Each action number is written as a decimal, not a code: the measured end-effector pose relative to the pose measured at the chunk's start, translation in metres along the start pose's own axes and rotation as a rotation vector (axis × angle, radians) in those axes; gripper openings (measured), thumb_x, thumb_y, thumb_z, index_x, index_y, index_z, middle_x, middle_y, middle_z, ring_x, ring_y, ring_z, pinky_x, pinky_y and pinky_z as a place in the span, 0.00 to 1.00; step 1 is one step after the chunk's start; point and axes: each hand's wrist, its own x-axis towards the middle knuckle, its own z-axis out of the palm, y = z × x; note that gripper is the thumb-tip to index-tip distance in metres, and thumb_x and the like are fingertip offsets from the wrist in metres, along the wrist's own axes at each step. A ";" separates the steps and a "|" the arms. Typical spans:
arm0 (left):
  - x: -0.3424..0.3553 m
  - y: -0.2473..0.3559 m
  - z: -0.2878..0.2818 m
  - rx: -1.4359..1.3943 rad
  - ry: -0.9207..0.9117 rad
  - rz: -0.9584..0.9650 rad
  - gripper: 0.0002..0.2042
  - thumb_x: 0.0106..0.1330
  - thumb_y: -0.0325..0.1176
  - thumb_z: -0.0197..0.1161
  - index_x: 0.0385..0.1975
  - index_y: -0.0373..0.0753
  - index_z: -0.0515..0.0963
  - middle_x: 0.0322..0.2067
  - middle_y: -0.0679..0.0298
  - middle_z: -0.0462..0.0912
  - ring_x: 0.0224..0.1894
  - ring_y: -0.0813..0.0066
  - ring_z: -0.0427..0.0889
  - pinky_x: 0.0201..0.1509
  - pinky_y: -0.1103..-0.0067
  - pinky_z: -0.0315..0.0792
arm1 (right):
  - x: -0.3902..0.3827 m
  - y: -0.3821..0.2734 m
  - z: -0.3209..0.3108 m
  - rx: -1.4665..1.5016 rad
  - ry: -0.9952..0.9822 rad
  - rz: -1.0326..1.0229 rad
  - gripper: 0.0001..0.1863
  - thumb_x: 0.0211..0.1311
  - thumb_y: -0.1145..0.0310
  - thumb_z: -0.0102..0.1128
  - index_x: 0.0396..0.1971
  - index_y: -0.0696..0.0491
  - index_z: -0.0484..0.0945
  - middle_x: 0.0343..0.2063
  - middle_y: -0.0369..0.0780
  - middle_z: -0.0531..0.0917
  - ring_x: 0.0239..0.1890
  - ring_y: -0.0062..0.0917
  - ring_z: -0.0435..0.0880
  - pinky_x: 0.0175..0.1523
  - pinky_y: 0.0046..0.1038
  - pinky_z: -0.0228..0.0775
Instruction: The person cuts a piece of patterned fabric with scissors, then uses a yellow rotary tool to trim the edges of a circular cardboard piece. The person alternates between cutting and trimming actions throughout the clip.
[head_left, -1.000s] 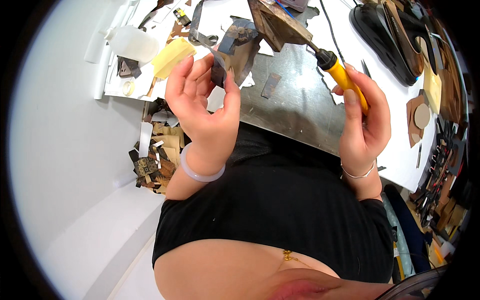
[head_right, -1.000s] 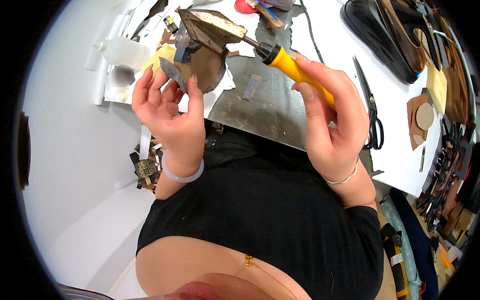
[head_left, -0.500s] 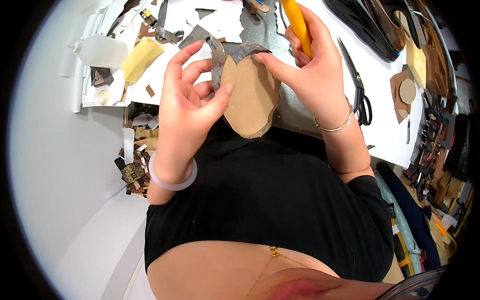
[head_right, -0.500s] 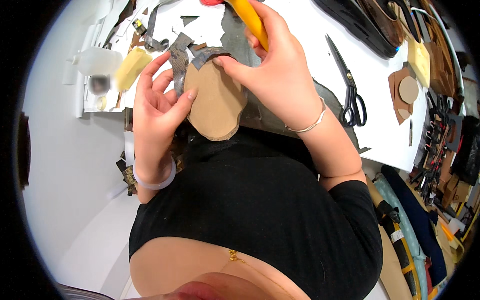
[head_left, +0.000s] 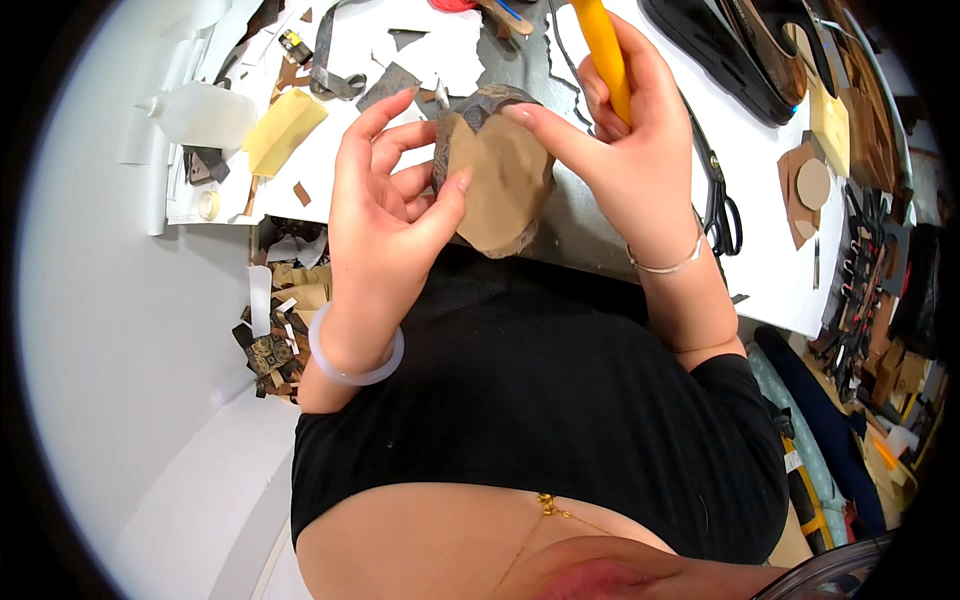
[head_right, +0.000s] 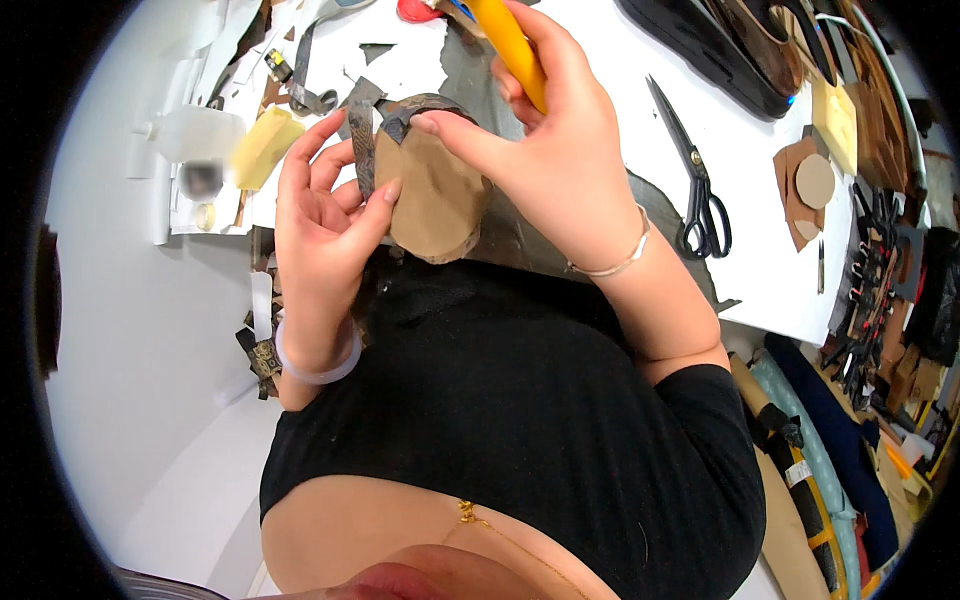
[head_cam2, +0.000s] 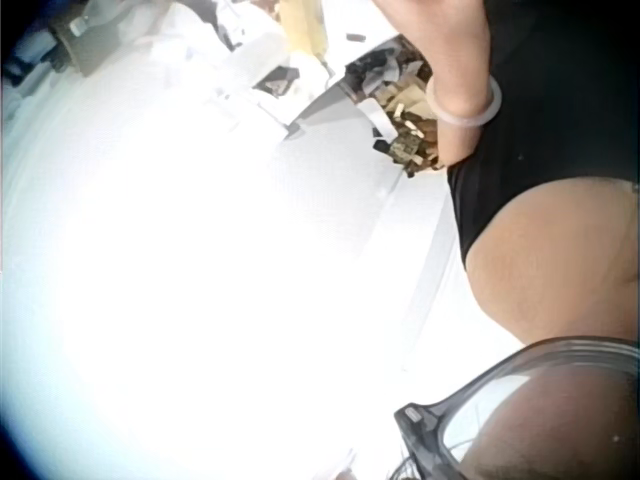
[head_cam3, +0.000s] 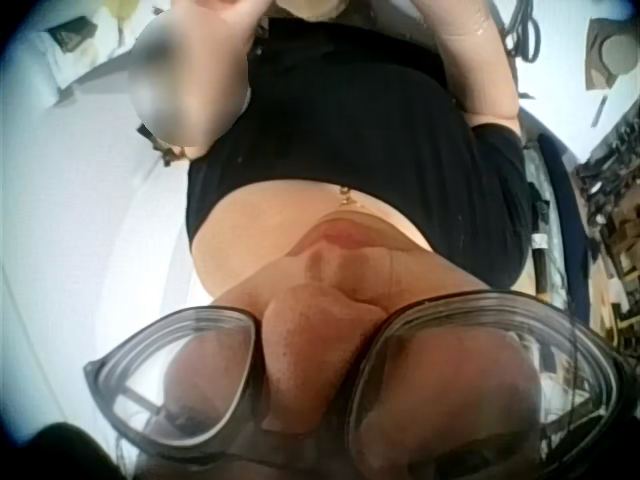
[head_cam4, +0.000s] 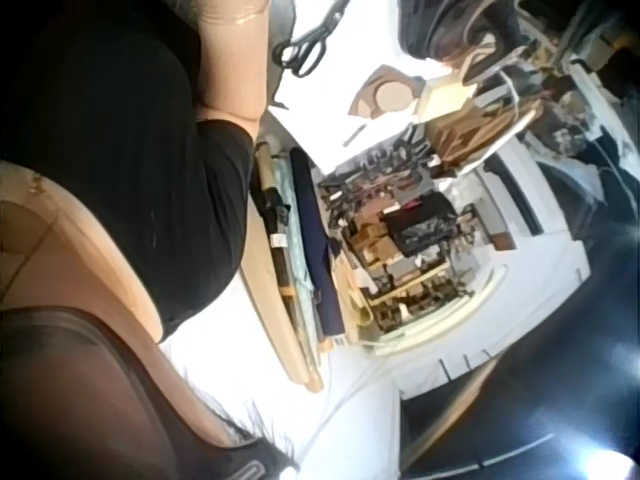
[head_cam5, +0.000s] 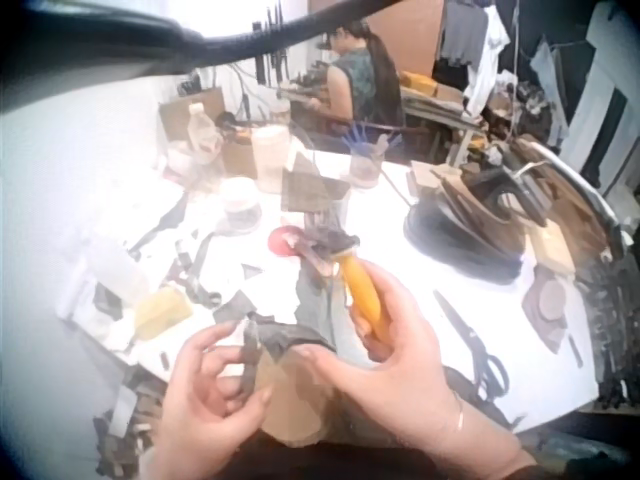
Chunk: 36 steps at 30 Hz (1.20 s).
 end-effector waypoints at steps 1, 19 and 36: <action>0.000 -0.004 -0.002 0.038 0.043 0.051 0.32 0.63 0.13 0.62 0.67 0.31 0.57 0.52 0.52 0.74 0.47 0.70 0.84 0.44 0.83 0.79 | -0.002 -0.003 -0.004 -0.090 0.016 -0.005 0.40 0.54 0.76 0.77 0.67 0.57 0.67 0.36 0.29 0.71 0.31 0.07 0.66 0.36 0.08 0.59; 0.005 -0.016 -0.002 0.487 0.388 0.623 0.33 0.57 0.12 0.66 0.62 0.30 0.60 0.51 0.47 0.77 0.53 0.61 0.83 0.55 0.72 0.79 | -0.016 -0.035 -0.024 -0.462 -0.126 -0.383 0.20 0.59 0.87 0.63 0.52 0.59 0.78 0.41 0.47 0.86 0.36 0.27 0.85 0.41 0.23 0.77; -0.001 0.009 0.002 0.229 0.437 0.488 0.34 0.59 0.11 0.65 0.62 0.36 0.57 0.52 0.50 0.74 0.49 0.64 0.83 0.44 0.78 0.81 | -0.026 -0.016 -0.010 -0.530 -0.038 -0.496 0.22 0.51 0.83 0.70 0.48 0.50 0.84 0.26 0.36 0.80 0.21 0.25 0.78 0.24 0.24 0.68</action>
